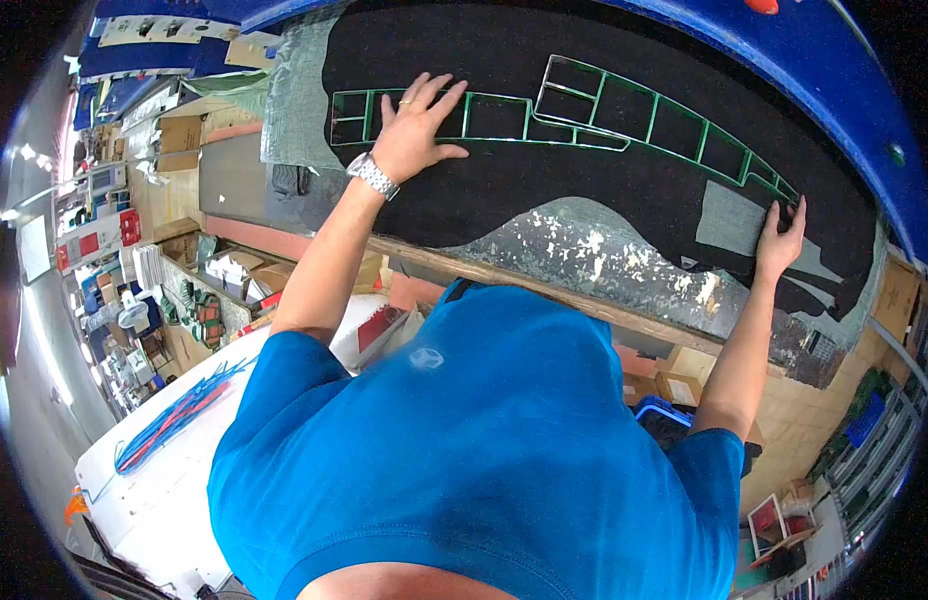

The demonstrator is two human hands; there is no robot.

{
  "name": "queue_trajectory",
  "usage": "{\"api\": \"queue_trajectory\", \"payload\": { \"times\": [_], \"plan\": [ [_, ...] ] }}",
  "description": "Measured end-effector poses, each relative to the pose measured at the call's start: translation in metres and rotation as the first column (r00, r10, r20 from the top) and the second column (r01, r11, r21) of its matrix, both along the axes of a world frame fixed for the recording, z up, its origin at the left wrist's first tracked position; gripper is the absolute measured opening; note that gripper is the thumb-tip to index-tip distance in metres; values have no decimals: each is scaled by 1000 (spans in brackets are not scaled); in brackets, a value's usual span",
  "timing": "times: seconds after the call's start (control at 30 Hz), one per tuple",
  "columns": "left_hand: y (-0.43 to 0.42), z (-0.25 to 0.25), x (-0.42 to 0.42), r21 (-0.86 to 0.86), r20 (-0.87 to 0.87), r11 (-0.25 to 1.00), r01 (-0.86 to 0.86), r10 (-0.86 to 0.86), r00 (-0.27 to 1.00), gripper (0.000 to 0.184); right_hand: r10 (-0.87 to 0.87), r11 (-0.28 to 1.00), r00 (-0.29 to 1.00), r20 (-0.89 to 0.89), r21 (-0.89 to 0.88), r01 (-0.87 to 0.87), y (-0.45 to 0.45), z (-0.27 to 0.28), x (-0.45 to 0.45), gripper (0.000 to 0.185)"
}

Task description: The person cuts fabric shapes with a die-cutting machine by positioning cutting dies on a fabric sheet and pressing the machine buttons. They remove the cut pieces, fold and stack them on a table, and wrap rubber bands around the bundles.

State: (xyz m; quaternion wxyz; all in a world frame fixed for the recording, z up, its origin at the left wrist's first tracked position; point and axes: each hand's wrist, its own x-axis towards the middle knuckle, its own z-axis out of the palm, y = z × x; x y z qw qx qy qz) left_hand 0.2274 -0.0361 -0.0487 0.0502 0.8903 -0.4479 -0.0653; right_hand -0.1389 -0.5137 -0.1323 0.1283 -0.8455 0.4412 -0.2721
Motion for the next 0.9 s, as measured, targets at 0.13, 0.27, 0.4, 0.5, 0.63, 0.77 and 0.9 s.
{"api": "queue_trajectory", "payload": {
  "times": [0.13, 0.27, 0.4, 0.5, 0.63, 0.77, 0.9],
  "plan": [
    [49, 11, 6, -174, 2, 952, -252, 256, 967, 106, 53, 996, 997, 51, -68, -50, 2, 1, 3, 57],
    [139, -11, 18, -267, -13, 791, -550, 568, 823, 96, 20, 981, 998, -63, -189, -31, -5, -7, 1, 58],
    [179, -35, 28, -282, -91, 723, -631, 635, 767, 83, -32, 987, 995, -95, -161, 16, -5, -9, 3, 57],
    [172, -45, 30, -292, -59, 749, -595, 607, 793, 83, -31, 994, 995, -95, -108, 20, -5, -7, 1, 57],
    [106, -4, 23, -383, 162, 799, -464, 552, 818, 79, -74, 994, 996, -42, -80, 71, -1, -7, 2, 63],
    [9, 6, 1, -476, 86, 880, 0, 46, 995, 70, -79, 993, 997, 13, -81, 80, 1, -5, 4, 64],
    [-73, -22, 2, -440, -59, 898, 5, -35, 998, 53, -115, 990, 992, 54, -71, 119, 8, 1, 7, 63]
  ]
}}
